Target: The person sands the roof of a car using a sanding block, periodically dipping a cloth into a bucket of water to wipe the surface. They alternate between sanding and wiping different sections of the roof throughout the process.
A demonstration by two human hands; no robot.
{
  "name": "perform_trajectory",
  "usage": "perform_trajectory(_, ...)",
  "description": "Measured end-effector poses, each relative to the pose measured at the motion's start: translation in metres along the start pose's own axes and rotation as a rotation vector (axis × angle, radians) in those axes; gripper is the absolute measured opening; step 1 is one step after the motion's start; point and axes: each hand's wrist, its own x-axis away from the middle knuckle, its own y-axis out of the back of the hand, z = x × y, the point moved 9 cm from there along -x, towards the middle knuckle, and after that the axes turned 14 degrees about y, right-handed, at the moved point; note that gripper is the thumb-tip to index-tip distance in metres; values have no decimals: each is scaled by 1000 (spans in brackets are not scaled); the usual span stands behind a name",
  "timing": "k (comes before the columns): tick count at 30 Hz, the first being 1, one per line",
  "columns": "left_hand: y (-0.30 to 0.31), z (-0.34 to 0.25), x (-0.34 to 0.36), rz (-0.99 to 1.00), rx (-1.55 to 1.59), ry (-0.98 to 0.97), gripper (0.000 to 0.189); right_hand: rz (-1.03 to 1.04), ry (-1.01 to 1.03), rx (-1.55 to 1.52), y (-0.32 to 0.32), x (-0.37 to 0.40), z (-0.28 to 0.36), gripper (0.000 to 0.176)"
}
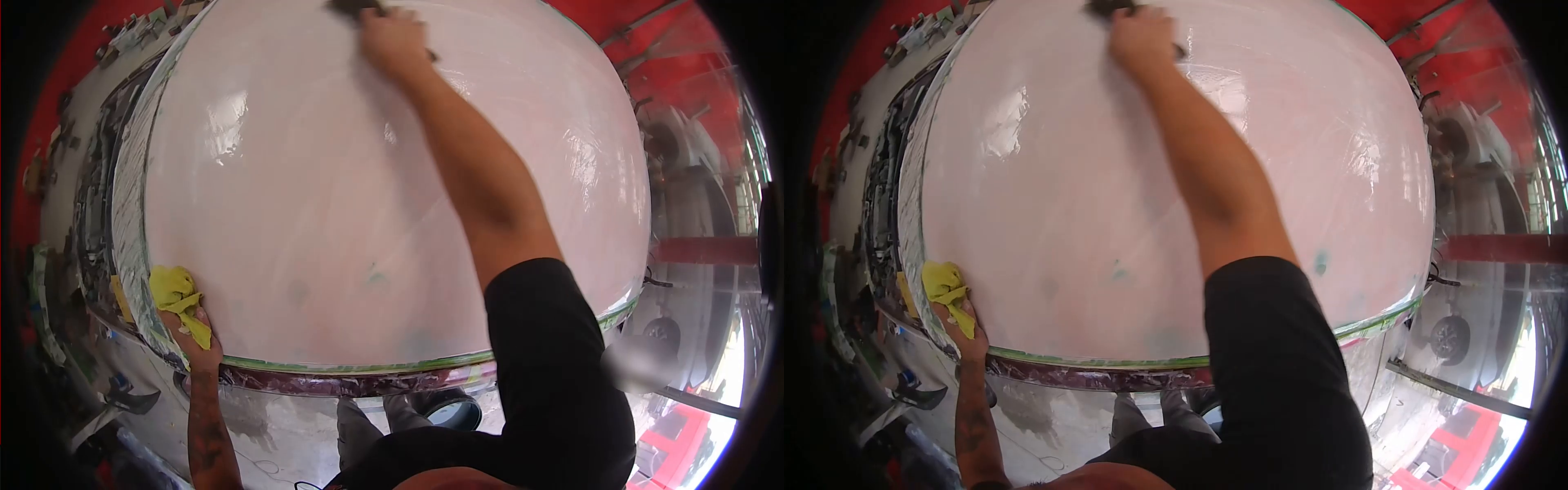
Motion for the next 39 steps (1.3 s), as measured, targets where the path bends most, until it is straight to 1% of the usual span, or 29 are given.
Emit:
perform_trajectory(1,2,0,-1,1,-7,1,48,-43,175,-48,-6,-16,70,32)
perform_trajectory(2,2,0,-1,-7,-79,-14,49,25,225,-43,-2,-19,120,38)
perform_trajectory(4,3,-1,-2,2,-159,-31,51,35,221,-68,-1,-13,103,37)
perform_trajectory(5,3,1,-3,-14,-104,-17,51,42,236,-80,1,-13,86,37)
perform_trajectory(6,2,4,-3,-28,-44,-1,51,19,181,20,1,-2,36,35)
perform_trajectory(7,2,6,-3,-28,-38,3,51,69,84,117,7,20,-21,40)
perform_trajectory(8,1,7,-2,-12,-59,11,51,172,-42,190,22,47,-74,38)
perform_trajectory(9,2,9,-1,7,-85,21,52,187,-170,183,32,79,-131,43)
perform_trajectory(11,0,6,-4,-17,-47,-3,53,305,-551,275,56,157,-223,49)
perform_trajectory(12,-3,2,-3,-29,-15,-20,54,333,-703,248,67,188,-252,49)
perform_trajectory(13,-5,-8,-4,-30,22,-19,55,328,-688,255,67,175,-245,49)
perform_trajectory(14,-8,-8,-2,-30,28,-8,55,348,-745,255,64,173,-240,50)
perform_trajectory(15,-9,2,-4,-28,162,106,56,362,-808,250,62,169,-231,50)
perform_trajectory(16,-8,6,-7,-27,223,160,56,303,-747,261,50,141,-210,47)
perform_trajectory(17,-6,9,-9,-29,287,213,57,252,-605,228,46,103,-158,44)
perform_trajectory(18,-6,-3,-9,-19,219,127,57,166,-367,195,30,62,-103,37)
perform_trajectory(19,-8,-14,-7,-3,150,41,58,101,-191,121,14,26,-37,31)
perform_trajectory(20,-7,-12,-5,5,144,37,58,-23,-20,125,6,4,37,31)
perform_trajectory(22,-1,-4,-3,-8,-35,-36,43,-38,194,-7,-3,-19,155,34)
perform_trajectory(24,2,1,-4,-11,-83,-76,42,49,289,-95,-2,-14,181,35)
perform_trajectory(26,1,2,-4,-24,-116,-114,42,36,250,-4,6,-1,123,34)
perform_trajectory(29,2,-3,-3,-27,-78,-84,40,141,-35,158,30,66,-58,28)
perform_trajectory(30,-1,-16,-1,-22,-102,-76,39,148,-201,192,38,105,-127,36)
perform_trajectory(32,-4,-24,-6,-45,-119,-74,39,333,-598,282,60,198,-237,52)
perform_trajectory(33,-5,-22,-5,-42,-96,-71,46,383,-793,287,80,235,-257,51)
perform_trajectory(34,-7,-22,-4,-29,-74,-69,55,354,-869,263,90,244,-252,49)
perform_trajectory(36,-10,-29,-6,-29,-151,-115,56,326,-848,260,73,215,-235,47)
perform_trajectory(37,-9,-25,-6,-49,-112,-116,56,308,-762,258,60,184,-209,46)
perform_trajectory(39,-5,-24,-5,-67,-79,-116,56,205,-412,198,46,108,-98,42)
